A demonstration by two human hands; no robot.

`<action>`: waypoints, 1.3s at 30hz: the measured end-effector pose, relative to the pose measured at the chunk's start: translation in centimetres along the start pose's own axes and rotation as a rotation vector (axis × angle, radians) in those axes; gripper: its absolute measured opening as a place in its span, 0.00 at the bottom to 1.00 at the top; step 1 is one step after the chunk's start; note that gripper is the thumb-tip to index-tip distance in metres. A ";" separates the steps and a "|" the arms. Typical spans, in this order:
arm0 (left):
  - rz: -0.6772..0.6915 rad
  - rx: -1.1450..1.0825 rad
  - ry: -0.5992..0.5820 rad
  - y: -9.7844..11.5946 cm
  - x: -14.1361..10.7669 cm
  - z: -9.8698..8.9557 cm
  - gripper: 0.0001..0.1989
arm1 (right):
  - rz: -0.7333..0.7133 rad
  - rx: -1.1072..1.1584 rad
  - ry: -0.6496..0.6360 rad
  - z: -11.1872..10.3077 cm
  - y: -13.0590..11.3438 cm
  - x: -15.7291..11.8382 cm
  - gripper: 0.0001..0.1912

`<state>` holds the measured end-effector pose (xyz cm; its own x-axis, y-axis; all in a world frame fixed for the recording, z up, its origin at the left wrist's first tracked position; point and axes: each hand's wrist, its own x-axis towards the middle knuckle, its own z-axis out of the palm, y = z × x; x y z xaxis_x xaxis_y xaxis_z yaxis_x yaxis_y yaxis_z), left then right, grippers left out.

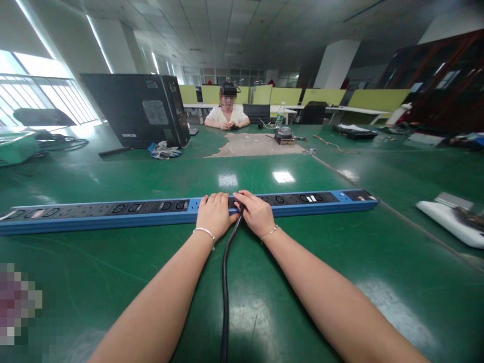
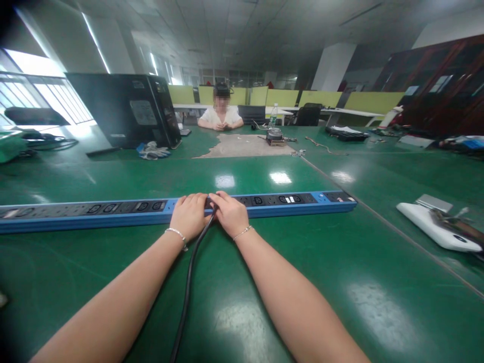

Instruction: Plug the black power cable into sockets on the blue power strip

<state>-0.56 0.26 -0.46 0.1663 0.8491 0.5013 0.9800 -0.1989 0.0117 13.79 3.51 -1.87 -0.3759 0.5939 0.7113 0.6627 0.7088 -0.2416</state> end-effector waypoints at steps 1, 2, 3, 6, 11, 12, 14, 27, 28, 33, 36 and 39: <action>-0.002 -0.002 0.002 0.0 0.0 0.0 0.23 | -0.010 0.001 -0.002 0.0 0.0 0.0 0.15; -0.005 -0.004 0.004 0.0 0.0 0.0 0.23 | -0.023 0.004 -0.003 -0.1 0.0 0.1 0.15; -0.010 -0.006 0.005 0.0 0.0 0.0 0.23 | -0.036 0.014 0.006 -0.3 -0.1 0.4 0.14; -0.029 -0.013 -0.009 0.0 0.0 0.0 0.25 | -0.036 0.072 0.174 -2.4 -0.4 2.3 0.14; -0.016 -0.010 -0.035 -0.1 0.1 0.0 0.33 | 0.157 0.052 0.485 -7.9 2.0 4.5 0.16; -0.014 -0.008 -0.038 -0.1 0.1 0.0 0.33 | 0.191 0.040 0.464 -8.7 3.1 4.0 0.16; -0.014 -0.005 -0.038 -0.1 0.1 0.0 0.34 | 0.271 0.021 0.372 -9.7 5.5 2.1 0.17; -0.002 -0.014 -0.030 -0.4 0.1 0.2 0.33 | 0.320 -0.076 0.161 -10.0 9.7 -3.1 0.18; 0.000 -0.013 -0.028 -0.4 0.1 0.2 0.33 | 0.316 -0.077 0.159 -10.0 9.8 -3.1 0.18; 0.007 -0.013 -0.016 -0.4 0.1 0.4 0.33 | 0.308 -0.079 0.160 -9.7 9.6 -3.1 0.17; 0.005 -0.014 -0.014 -0.4 0.1 0.3 0.33 | 0.307 -0.087 0.172 -9.7 9.6 -3.0 0.17; 0.005 -0.012 -0.022 -0.4 0.1 0.3 0.33 | 0.283 -0.100 0.165 -9.7 9.6 -3.1 0.17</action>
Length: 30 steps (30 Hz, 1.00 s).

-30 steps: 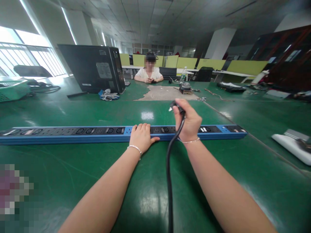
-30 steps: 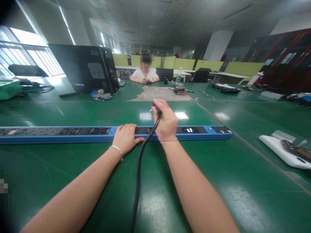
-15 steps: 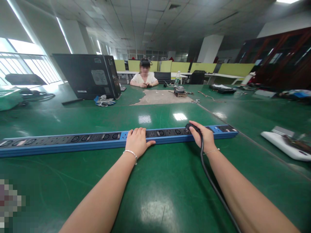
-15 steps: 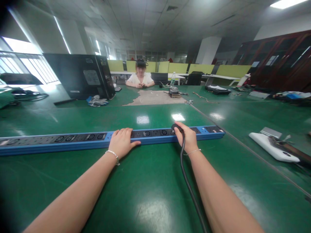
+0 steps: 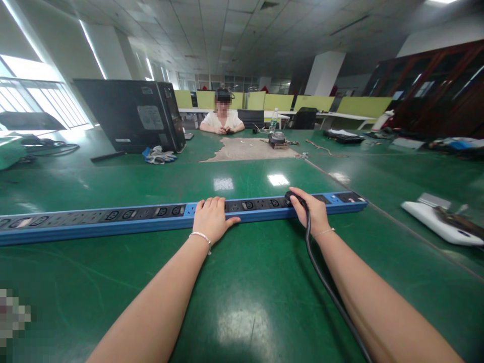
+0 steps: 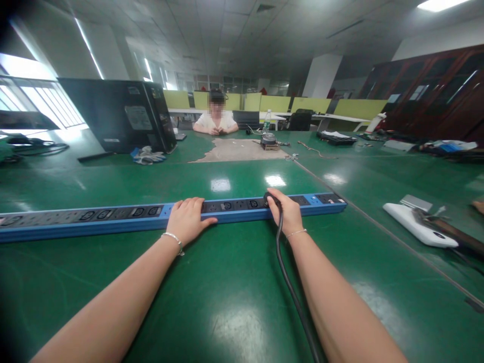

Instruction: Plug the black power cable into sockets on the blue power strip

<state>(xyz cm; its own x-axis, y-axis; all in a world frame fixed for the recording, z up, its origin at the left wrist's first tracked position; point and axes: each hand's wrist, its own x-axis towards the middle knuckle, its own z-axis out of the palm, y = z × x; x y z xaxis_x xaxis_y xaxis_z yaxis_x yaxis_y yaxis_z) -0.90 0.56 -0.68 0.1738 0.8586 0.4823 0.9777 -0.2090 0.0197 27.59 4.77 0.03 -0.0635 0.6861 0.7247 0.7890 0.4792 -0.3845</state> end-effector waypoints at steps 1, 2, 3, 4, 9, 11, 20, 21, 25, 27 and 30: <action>0.002 0.001 0.000 0.0 0.0 0.0 0.33 | -0.015 -0.007 -0.010 0.0 0.0 0.0 0.17; 0.004 0.000 0.001 0.0 0.0 0.0 0.33 | -0.027 -0.015 -0.021 0.0 0.0 -0.1 0.17; 0.005 -0.002 0.002 0.0 0.0 0.0 0.33 | -0.033 -0.024 -0.029 0.0 0.0 -0.1 0.17; 0.005 -0.005 0.003 0.0 0.0 0.1 0.33 | -0.033 -0.032 -0.033 0.1 0.0 -0.2 0.17; -0.009 -0.015 0.002 0.0 0.0 0.2 0.32 | -0.053 -0.059 -0.041 0.5 -0.4 -0.7 0.17; -0.008 -0.015 0.004 0.0 0.0 0.2 0.32 | -0.084 -0.063 -0.051 0.7 -0.4 -1.0 0.17; -0.019 -0.024 -0.012 0.1 0.1 -0.2 0.31 | -0.043 -0.142 -0.037 1.2 -0.3 -1.7 0.17; -0.022 -0.022 -0.017 0.2 0.1 -0.3 0.31 | -0.037 -0.149 -0.044 1.2 -0.3 -1.7 0.17; -0.023 -0.011 -0.018 0.2 0.1 -0.3 0.30 | -0.027 -0.140 -0.035 1.0 -0.5 -1.7 0.16; -0.022 -0.009 -0.012 0.2 0.1 -0.2 0.31 | -0.033 -0.121 -0.039 1.0 -0.5 -1.6 0.16; -0.019 -0.005 -0.004 0.1 0.0 -0.1 0.31 | 0.002 -0.108 -0.044 1.2 -0.4 -1.3 0.17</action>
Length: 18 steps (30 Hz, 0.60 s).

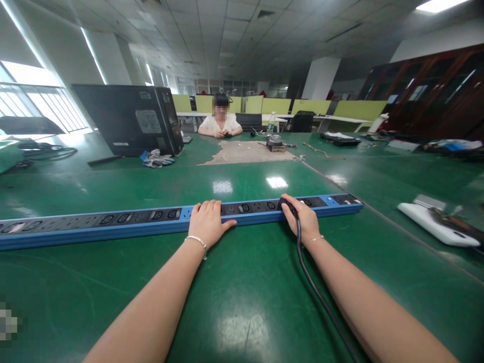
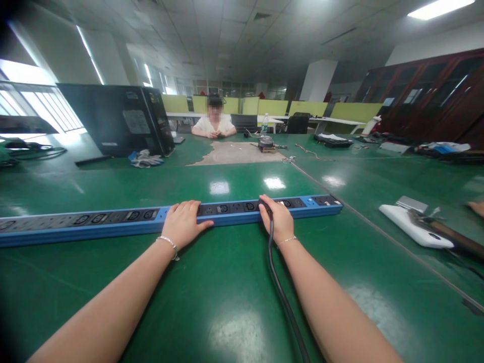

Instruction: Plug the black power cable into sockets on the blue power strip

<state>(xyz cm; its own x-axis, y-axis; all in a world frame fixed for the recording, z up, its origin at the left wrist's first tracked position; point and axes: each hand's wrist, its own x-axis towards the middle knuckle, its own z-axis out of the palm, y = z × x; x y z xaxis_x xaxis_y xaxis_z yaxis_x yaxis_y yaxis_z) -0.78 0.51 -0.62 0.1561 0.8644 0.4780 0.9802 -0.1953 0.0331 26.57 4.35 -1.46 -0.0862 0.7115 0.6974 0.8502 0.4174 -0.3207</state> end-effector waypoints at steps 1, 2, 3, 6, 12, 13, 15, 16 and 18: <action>0.003 0.000 0.001 0.0 0.0 0.0 0.31 | 0.026 -0.010 0.008 0.2 0.0 0.1 0.18; 0.005 0.001 0.002 0.0 0.0 0.1 0.31 | 0.051 -0.029 0.018 0.4 0.1 0.2 0.19; 0.006 0.001 0.003 0.0 0.0 0.1 0.31 | 0.073 -0.055 0.030 0.6 0.1 0.2 0.19; 0.006 0.004 0.005 0.0 0.0 0.1 0.32 | 0.103 -0.137 0.044 1.0 0.0 0.2 0.19; 0.004 0.020 0.000 0.1 0.0 0.0 0.32 | 0.134 -0.176 0.033 1.0 -0.5 -0.1 0.18; 0.004 0.022 0.000 0.1 0.0 -0.1 0.32 | 0.147 -0.175 0.038 1.1 -0.5 -0.1 0.18; 0.002 0.027 -0.002 0.1 0.0 -0.1 0.32 | 0.151 -0.172 0.041 1.2 -0.4 -0.1 0.18; 0.000 0.029 -0.007 0.1 0.0 -0.1 0.32 | 0.144 -0.169 0.034 1.3 -0.3 -0.1 0.18; -0.005 0.030 -0.020 0.1 0.1 -0.1 0.32 | 0.131 -0.162 0.014 1.4 -0.1 0.0 0.18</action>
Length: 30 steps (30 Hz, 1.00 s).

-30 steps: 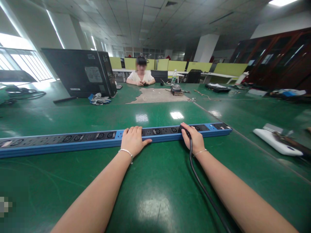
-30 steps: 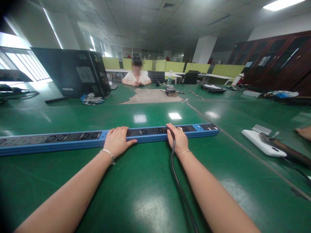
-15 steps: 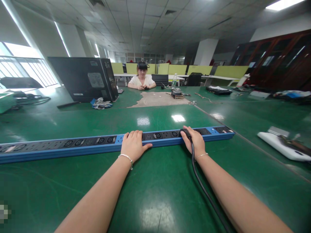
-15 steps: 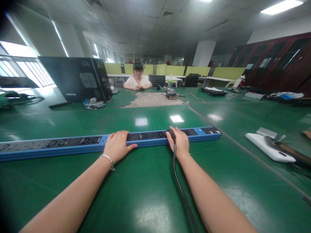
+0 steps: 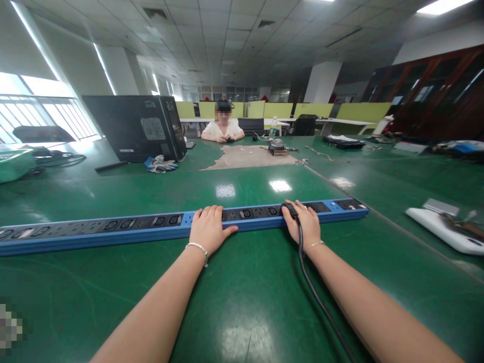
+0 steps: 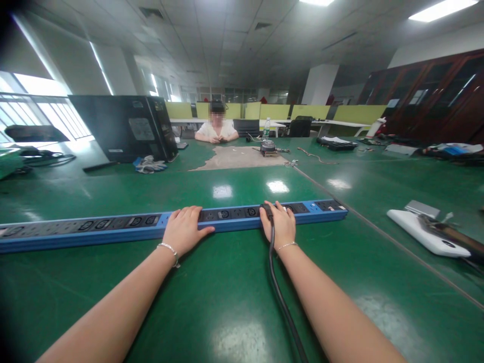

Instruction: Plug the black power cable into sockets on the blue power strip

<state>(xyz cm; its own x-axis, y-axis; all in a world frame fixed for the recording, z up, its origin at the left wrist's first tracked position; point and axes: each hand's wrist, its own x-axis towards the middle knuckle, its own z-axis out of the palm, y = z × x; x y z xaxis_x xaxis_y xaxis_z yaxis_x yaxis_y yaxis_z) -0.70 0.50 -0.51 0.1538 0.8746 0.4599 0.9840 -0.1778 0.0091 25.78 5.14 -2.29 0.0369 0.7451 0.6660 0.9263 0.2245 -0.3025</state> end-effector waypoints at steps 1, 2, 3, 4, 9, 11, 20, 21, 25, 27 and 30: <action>-0.001 -0.001 -0.007 0.0 0.0 0.0 0.32 | 0.003 0.001 -0.010 0.0 0.1 0.1 0.18; -0.001 -0.002 -0.010 0.0 0.0 0.0 0.32 | 0.010 0.003 -0.019 0.0 0.1 0.1 0.17; -0.002 -0.002 -0.009 0.0 0.0 0.0 0.33 | 0.018 0.006 -0.027 0.0 0.0 0.2 0.17; -0.003 -0.002 -0.005 0.0 0.0 0.0 0.33 | 0.023 0.011 -0.032 -0.1 0.0 0.1 0.17; 0.003 -0.005 -0.004 -0.1 0.0 0.0 0.32 | 0.036 0.046 -0.012 -0.2 -0.3 0.0 0.18; 0.008 -0.003 -0.003 -0.1 0.0 0.0 0.32 | 0.043 0.066 0.022 0.1 -0.2 0.0 0.18; 0.013 0.005 -0.003 -0.2 0.1 0.1 0.34 | 0.047 0.314 0.195 -1.3 -0.5 1.3 0.22; 0.013 0.002 -0.003 -0.2 0.0 0.0 0.34 | 0.118 0.367 0.304 -2.3 -0.5 2.0 0.23; 0.010 -0.006 -0.017 -0.1 0.0 -0.1 0.34 | 0.226 0.382 0.476 -5.6 2.7 4.0 0.24; 0.007 -0.005 -0.019 -0.1 0.0 -0.1 0.33 | 0.221 0.367 0.328 -5.9 5.8 3.9 0.22; 0.015 0.007 -0.008 -0.1 0.0 -0.1 0.33 | 0.254 0.289 0.177 -4.8 10.1 3.0 0.22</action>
<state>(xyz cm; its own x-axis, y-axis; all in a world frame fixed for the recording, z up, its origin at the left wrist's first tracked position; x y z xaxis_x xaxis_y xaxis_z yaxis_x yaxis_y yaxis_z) -0.80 0.49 -0.43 0.1695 0.8753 0.4528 0.9821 -0.1881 -0.0040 37.00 6.60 -0.07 0.3380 0.6857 0.6447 0.7372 0.2329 -0.6343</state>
